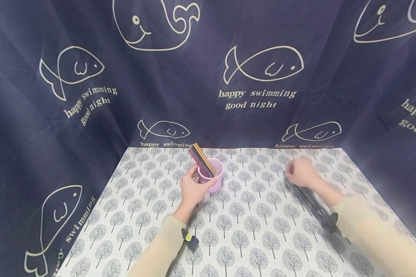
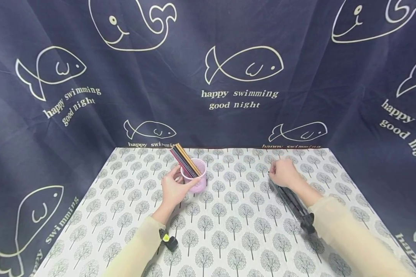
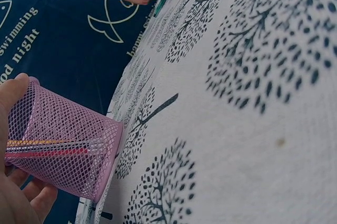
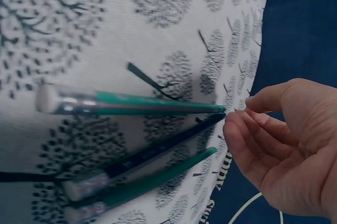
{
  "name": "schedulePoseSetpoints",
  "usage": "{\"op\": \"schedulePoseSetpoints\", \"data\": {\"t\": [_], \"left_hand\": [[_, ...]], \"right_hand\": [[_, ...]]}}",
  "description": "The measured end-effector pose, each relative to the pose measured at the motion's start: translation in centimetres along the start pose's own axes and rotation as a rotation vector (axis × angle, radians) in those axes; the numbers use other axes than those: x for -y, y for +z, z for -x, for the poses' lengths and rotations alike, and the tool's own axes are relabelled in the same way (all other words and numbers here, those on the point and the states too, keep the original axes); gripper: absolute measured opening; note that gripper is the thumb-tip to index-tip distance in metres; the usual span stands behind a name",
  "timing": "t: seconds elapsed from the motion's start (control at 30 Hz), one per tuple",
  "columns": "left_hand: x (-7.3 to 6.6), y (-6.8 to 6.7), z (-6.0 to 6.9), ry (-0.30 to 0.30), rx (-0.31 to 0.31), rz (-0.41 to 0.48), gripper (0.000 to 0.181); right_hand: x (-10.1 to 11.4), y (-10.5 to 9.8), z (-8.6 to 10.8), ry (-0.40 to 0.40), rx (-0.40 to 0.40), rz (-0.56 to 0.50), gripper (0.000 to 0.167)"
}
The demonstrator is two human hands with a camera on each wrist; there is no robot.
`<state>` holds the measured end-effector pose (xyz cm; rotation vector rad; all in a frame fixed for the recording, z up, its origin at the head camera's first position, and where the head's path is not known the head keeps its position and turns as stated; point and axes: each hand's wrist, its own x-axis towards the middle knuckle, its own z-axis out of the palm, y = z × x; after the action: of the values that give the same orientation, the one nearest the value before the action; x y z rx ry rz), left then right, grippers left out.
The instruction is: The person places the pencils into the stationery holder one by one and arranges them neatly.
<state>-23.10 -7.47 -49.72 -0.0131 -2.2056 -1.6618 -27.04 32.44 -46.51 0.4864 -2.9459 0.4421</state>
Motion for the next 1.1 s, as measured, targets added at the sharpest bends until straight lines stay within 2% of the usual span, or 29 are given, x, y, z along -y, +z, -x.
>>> {"op": "schedulePoseSetpoints", "data": {"t": [0.23,0.47,0.7,0.93,1.1], "left_hand": [[-0.1,0.0,0.0,-0.004,0.004,0.013,0.075],[0.2,0.0,0.1,0.013,-0.002,0.017,0.075],[0.1,0.0,0.0,0.017,-0.002,0.009,0.074],[0.0,0.0,0.1,0.012,-0.005,0.014,0.074],[0.0,0.0,0.1,0.027,-0.009,0.016,0.072]], "right_hand": [[0.3,0.4,0.8,0.083,0.105,-0.019,0.015],[0.7,0.5,1.3,0.119,0.148,0.023,0.016],[0.7,0.4,1.2,0.096,0.14,0.017,0.015],[0.7,-1.1,0.0,0.061,0.102,-0.079,0.011],[1.3,-2.7,-1.4,0.078,0.059,-0.163,0.007]]}}
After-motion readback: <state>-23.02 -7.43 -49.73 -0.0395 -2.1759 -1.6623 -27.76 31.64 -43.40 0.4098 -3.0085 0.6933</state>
